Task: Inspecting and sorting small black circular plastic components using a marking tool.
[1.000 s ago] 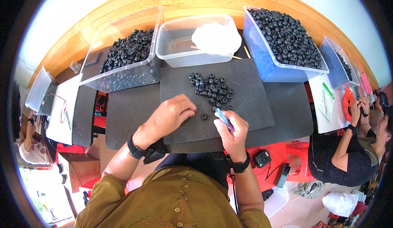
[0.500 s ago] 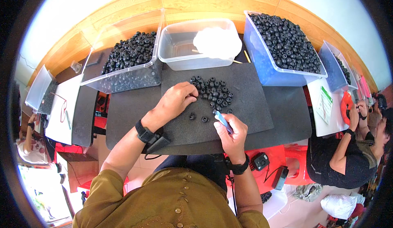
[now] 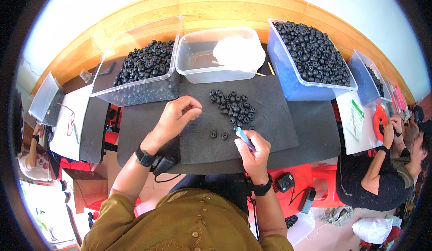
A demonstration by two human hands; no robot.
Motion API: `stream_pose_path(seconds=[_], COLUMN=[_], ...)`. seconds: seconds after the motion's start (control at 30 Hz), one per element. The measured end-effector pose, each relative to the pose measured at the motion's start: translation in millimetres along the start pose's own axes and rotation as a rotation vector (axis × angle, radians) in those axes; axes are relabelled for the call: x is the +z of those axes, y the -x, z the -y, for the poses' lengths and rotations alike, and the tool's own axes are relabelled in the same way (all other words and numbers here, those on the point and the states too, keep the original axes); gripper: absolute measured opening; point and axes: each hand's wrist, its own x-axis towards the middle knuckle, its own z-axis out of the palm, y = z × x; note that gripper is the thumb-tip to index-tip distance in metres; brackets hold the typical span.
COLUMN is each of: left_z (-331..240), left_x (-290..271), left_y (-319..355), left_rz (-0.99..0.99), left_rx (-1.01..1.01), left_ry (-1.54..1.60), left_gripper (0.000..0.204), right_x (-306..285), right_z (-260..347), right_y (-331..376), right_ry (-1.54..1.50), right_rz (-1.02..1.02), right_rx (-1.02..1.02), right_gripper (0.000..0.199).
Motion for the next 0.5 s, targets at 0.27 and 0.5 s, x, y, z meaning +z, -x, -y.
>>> stream_pose_path(seconds=[0.27, 0.5], left_z=[-56, -160], left_x=[-6, 25], left_y=[9, 0], left_rz=[0.205, 0.937], left_rx=[-0.011, 0.346], left_ry=[0.627, 0.459], left_gripper=[0.006, 0.005], right_x=[1, -1], right_z=[6, 12], right_y=[-4, -3], right_ry=[0.072, -0.018], right_rz=[-0.044, 0.02], right_rx=[-0.035, -0.031], right_gripper=[0.014, 0.018])
